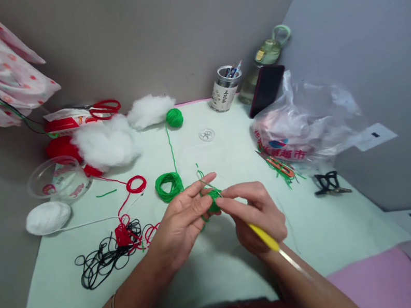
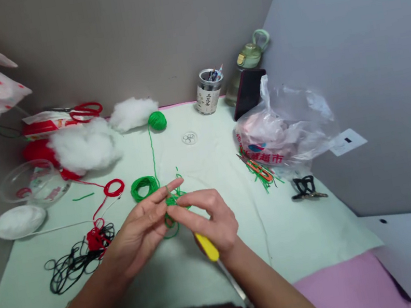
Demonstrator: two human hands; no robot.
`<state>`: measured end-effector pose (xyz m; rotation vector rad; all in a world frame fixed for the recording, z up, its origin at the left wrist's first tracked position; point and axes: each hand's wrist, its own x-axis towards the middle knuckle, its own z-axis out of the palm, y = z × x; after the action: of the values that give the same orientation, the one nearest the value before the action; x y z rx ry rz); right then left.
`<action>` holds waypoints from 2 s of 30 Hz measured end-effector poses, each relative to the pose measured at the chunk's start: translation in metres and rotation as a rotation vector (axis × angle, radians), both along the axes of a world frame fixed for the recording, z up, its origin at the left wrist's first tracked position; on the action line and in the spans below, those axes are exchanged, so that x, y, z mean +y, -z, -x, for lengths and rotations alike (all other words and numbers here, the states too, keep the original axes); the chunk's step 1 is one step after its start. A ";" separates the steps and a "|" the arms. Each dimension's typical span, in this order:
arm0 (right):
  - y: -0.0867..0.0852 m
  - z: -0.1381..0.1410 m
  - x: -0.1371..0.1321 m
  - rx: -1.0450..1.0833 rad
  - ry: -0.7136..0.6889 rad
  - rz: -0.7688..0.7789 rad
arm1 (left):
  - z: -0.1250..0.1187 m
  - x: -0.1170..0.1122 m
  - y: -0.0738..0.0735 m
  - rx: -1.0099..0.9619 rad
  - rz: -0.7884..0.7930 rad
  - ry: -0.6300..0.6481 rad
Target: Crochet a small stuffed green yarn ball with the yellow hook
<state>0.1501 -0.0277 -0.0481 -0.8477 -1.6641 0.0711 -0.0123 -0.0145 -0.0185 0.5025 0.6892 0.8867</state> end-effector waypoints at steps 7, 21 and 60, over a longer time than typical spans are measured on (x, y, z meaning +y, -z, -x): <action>-0.010 0.005 0.011 0.449 -0.255 0.353 | 0.009 0.010 0.004 -0.023 -0.022 0.006; -0.021 -0.009 0.022 0.868 -0.548 0.861 | 0.020 0.018 0.015 -0.045 -0.131 0.241; -0.013 0.000 0.021 0.868 -0.547 0.837 | 0.015 0.015 0.006 -0.174 -0.122 0.189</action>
<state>0.1504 -0.0069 -0.0346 -0.7497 -0.9380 1.3877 -0.0269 0.0003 -0.0250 0.5815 0.4236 0.7868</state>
